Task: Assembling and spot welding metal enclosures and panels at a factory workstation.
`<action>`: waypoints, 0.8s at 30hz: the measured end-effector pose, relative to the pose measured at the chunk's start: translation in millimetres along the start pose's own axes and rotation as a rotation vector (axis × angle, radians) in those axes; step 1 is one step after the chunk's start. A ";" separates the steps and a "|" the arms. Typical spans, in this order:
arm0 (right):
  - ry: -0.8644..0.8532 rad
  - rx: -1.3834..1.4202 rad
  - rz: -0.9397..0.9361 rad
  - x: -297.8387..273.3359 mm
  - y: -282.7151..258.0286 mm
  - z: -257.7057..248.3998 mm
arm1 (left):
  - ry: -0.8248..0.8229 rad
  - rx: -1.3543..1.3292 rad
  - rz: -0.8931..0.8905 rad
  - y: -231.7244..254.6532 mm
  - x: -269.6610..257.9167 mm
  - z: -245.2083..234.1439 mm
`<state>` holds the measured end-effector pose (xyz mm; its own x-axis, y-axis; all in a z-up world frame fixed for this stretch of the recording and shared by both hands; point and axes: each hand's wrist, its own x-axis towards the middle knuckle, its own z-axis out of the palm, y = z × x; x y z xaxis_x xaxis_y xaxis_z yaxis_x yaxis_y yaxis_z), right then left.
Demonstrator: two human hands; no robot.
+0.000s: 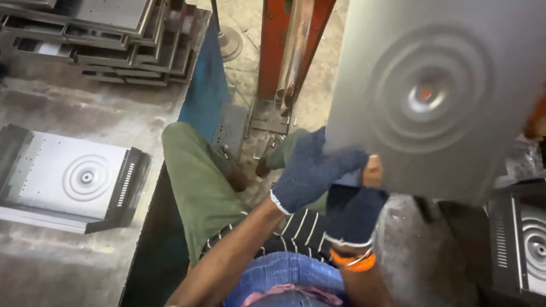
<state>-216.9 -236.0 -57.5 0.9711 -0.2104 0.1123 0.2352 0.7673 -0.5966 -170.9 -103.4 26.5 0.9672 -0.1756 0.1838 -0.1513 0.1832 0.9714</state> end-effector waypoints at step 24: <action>0.159 -0.734 0.159 -6.0 70.5 37.2 | 0.479 0.882 0.078 -61.5 70.0 -269.5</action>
<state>-204.7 -158.2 -70.6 0.9608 -0.2581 -0.1012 -0.0469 0.2086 -0.9769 -38.9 133.7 -61.0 0.8992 0.2490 0.3598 -0.1271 -0.6383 0.7592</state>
